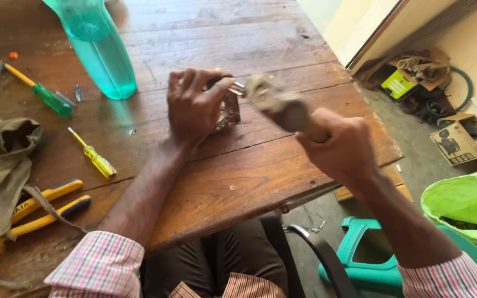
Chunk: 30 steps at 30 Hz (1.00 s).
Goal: The person works at a wooden workbench disassembling a square metal motor component. They hold the part, position a screwdriver against pins inside it, and strike the screwdriver with a hammer to drive the pins out, occasionally repositioning the part and wiping it with a cloth.
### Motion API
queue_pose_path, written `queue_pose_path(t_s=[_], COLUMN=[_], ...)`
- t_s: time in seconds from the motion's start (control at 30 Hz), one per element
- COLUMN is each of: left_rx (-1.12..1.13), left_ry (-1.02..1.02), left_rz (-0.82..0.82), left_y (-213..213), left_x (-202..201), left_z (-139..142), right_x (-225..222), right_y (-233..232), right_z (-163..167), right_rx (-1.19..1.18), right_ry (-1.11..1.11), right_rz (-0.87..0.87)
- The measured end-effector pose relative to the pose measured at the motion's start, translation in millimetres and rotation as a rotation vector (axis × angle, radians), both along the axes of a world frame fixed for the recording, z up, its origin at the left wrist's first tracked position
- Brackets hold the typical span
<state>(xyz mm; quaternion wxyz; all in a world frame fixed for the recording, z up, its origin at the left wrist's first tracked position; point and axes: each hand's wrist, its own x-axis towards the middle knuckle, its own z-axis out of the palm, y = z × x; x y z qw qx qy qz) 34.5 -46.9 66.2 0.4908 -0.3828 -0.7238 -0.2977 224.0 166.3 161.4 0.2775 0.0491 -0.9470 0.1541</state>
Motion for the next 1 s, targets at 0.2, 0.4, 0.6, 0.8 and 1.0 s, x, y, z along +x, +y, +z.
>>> queue_pose_path(t_s=[0.2,0.4,0.6,0.8,1.0], left_rx=[-0.031,0.004,-0.050,0.009,-0.062], left_ry=[0.061,-0.020,0.053,-0.007,0.042], left_rz=[0.002,-0.012,-0.011,-0.065,-0.038], left_y=[3,-4,1,0,-1], left_x=[-5,-9,-4,-3,-4], left_z=[-7,-5,-7,7,-4], right_x=[-2,-4,3,-2,-7], right_y=[-17,0,-9,-4,-8], right_z=[-4,-1,-3,-30,-29], right_rx=[0.056,0.050,-0.011,-0.017,0.262], right_ry=[0.188,-0.101,0.303,-0.012,0.296], right_rz=[0.211,-0.231,0.272,-0.105,0.195])
